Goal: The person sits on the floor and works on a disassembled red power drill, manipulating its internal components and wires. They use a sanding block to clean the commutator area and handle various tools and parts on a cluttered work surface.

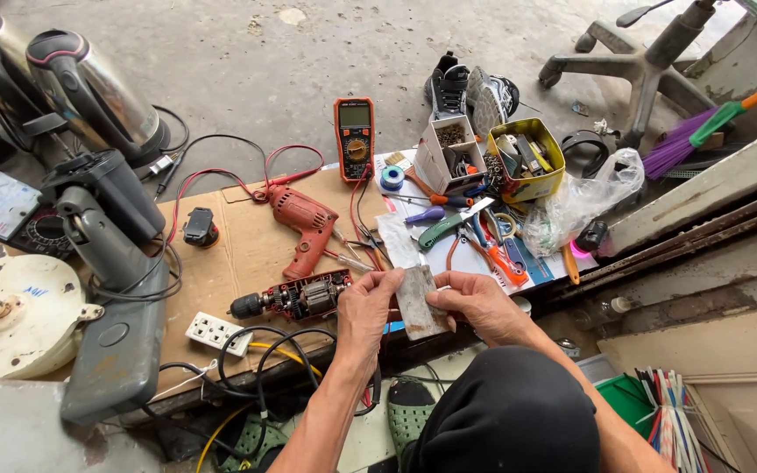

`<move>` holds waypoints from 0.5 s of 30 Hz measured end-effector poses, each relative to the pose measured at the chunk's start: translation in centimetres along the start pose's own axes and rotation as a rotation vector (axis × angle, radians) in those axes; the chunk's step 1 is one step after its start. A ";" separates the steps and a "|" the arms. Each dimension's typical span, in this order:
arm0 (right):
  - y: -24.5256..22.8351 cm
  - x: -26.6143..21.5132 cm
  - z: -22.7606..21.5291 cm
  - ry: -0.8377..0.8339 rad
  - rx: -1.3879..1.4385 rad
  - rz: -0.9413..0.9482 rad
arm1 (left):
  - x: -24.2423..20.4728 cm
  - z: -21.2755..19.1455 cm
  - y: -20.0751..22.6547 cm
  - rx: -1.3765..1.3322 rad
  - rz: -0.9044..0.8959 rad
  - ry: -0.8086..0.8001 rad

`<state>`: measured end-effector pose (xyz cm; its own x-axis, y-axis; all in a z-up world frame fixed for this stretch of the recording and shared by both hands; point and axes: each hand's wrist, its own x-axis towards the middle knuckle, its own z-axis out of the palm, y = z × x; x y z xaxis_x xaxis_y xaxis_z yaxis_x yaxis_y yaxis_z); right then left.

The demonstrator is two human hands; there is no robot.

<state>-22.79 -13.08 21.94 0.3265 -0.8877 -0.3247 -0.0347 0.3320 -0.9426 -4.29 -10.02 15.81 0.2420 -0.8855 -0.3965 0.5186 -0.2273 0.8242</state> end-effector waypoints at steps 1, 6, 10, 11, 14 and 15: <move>0.1 0.2 0.1 -0.015 -0.018 0.005 | 0.3 -0.4 -0.2 0.007 0.022 0.024; -2.0 -0.6 0.8 -0.036 -0.078 0.013 | -3.3 -0.1 3.3 0.006 0.052 0.043; -2.6 -0.6 0.2 0.009 -0.074 -0.007 | -8.5 0.8 6.9 -0.015 -0.064 -0.081; -2.6 -0.3 0.0 0.028 -0.074 -0.004 | -8.9 0.6 6.7 0.007 -0.081 -0.111; -1.1 0.9 -0.8 0.059 -0.053 -0.001 | -9.6 0.0 5.0 -0.031 -0.115 -0.182; -1.0 0.8 -0.9 0.057 -0.055 0.000 | -9.3 0.0 4.2 -0.034 -0.115 -0.179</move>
<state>-23.30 -14.42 22.52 0.2726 -0.9047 -0.3275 -0.0872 0.3157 -0.9448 -4.33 -2.75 22.96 0.0317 -0.9132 -0.4063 0.5626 -0.3197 0.7624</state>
